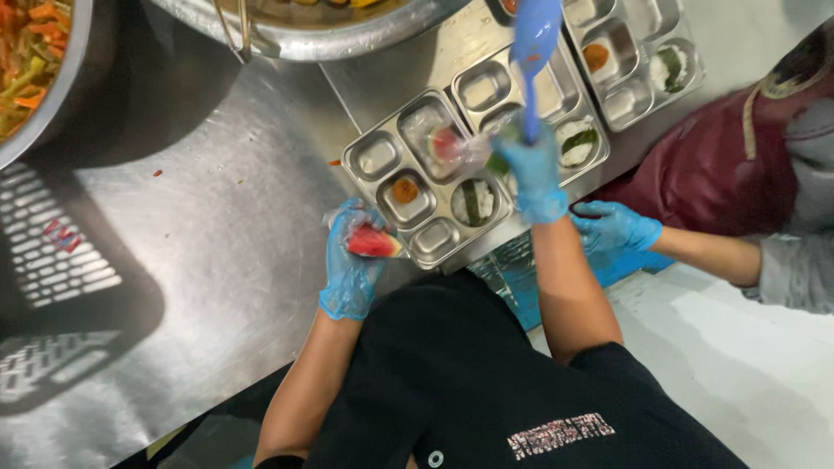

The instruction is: The person scoops vegetable stir-fry and fried tofu from large basins with a blue serving spoon into compartmentalized stainless steel trays, and places pieces of food and wrapped watermelon into tray compartments, filling trays one after another on the counter.

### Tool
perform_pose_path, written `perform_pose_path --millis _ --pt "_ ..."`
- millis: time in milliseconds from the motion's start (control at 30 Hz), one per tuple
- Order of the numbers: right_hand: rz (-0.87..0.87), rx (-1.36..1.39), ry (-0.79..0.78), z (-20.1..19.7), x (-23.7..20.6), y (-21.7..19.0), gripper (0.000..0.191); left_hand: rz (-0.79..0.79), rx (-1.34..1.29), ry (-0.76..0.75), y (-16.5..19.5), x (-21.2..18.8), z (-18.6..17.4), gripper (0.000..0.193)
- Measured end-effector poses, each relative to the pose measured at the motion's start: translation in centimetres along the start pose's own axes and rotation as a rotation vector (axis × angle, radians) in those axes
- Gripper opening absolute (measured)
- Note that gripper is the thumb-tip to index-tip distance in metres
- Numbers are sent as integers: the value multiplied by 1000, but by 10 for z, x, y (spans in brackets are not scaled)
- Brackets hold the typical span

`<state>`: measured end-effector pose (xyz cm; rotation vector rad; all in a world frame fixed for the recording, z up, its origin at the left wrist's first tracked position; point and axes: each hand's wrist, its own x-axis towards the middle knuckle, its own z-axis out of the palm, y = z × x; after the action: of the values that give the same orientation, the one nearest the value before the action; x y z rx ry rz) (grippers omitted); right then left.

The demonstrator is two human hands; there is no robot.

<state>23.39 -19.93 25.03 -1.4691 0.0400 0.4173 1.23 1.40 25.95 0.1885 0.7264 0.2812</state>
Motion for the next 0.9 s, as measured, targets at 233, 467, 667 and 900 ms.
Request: perform_pose_path --millis 233,467,667,900 --pt "-524 -833 556 -49 111 7 42 68 -17 -12 1 9 -20 24" --pt "-484 -370 535 -40 54 32 26 213 158 69 18 -11 -65 26" --pt "-466 -683 137 20 -108 23 29 84 685 -266 13 -41 -54 38" --pt "-706 -799 -534 93 -144 7 33 151 668 -313 -2 -41 -26 52"
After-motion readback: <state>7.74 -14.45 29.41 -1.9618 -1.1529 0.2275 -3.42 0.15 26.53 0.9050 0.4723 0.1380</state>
